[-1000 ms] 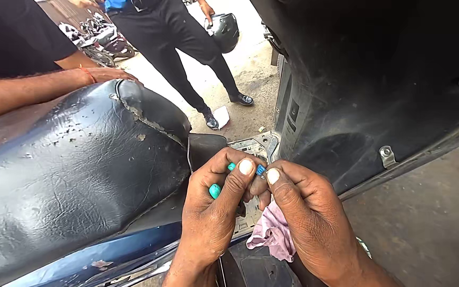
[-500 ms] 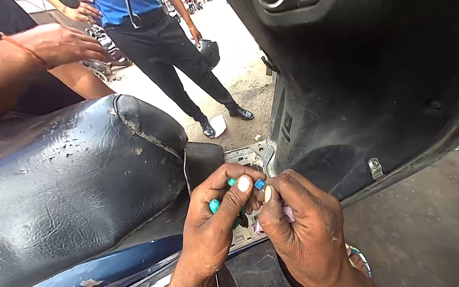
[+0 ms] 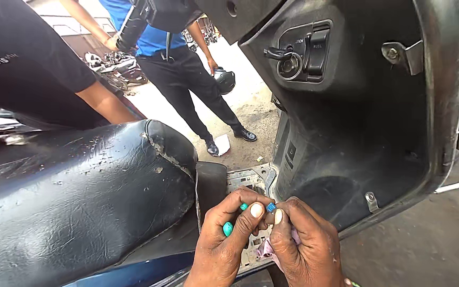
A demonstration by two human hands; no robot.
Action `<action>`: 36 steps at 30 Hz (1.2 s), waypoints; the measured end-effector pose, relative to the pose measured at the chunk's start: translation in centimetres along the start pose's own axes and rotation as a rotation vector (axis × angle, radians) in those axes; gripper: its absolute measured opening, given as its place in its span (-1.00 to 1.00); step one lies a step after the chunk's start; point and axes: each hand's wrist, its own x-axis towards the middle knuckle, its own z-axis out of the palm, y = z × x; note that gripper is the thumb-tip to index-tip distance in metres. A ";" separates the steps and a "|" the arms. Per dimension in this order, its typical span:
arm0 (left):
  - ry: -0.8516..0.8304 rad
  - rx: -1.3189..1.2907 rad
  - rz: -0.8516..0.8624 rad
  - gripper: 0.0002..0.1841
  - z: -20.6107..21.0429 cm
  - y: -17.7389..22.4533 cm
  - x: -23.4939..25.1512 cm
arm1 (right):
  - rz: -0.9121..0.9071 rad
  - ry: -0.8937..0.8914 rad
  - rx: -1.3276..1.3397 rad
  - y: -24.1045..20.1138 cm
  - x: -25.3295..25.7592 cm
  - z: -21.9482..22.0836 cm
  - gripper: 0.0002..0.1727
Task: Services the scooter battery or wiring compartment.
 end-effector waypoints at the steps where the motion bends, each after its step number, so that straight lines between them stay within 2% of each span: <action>1: 0.003 0.000 0.002 -0.70 0.1 0.0 0.0 | 0.002 0.001 -0.007 0.0 0.0 0.0 -0.65; 5: 0.021 0.070 0.006 -0.74 0.2 0.0 0.0 | 0.001 0.011 -0.037 0.1 0.1 0.1 -0.66; 8: 0.095 0.092 -0.106 -0.74 0.6 0.5 0.3 | 0.108 -0.094 0.026 0.1 0.2 -0.4 -0.65; 11: 0.147 -0.152 -0.234 -0.73 1.1 1.2 1.0 | 0.277 -0.356 0.068 0.2 0.4 -1.1 -0.63; 14: 0.156 -0.396 -0.285 -0.74 1.7 1.0 2.6 | 0.352 -0.541 -0.034 0.3 0.8 -1.1 -0.38; 17: 0.200 -0.484 -0.281 -0.76 1.9 -0.1 4.3 | 0.459 -0.598 -0.084 0.5 1.9 -1.6 -0.48; 20: 0.301 -0.388 -0.229 -0.77 0.6 -2.6 6.1 | 0.598 -0.517 -0.192 1.4 2.9 -2.2 -0.58; 22: 0.336 -0.239 -0.257 -0.78 -0.7 -4.5 6.2 | 0.673 -0.343 -0.099 2.3 3.1 -2.3 -0.58; 25: 0.155 -0.067 -0.335 -0.80 -0.5 -5.9 4.4 | 0.609 -0.120 0.188 3.0 3.8 -2.6 -0.77; 28: 0.053 -0.112 -0.325 -0.81 0.7 -5.6 2.7 | 0.530 -0.104 0.262 2.8 3.8 -2.5 -0.88; 33: 0.064 -0.085 -0.250 -0.82 1.0 -4.4 3.3 | 0.522 -0.087 0.113 2.6 3.7 -1.9 -0.89; 36: 0.061 -0.092 -0.250 -0.80 1.2 -3.7 3.5 | 0.531 -0.068 0.125 2.8 3.9 -1.9 -0.89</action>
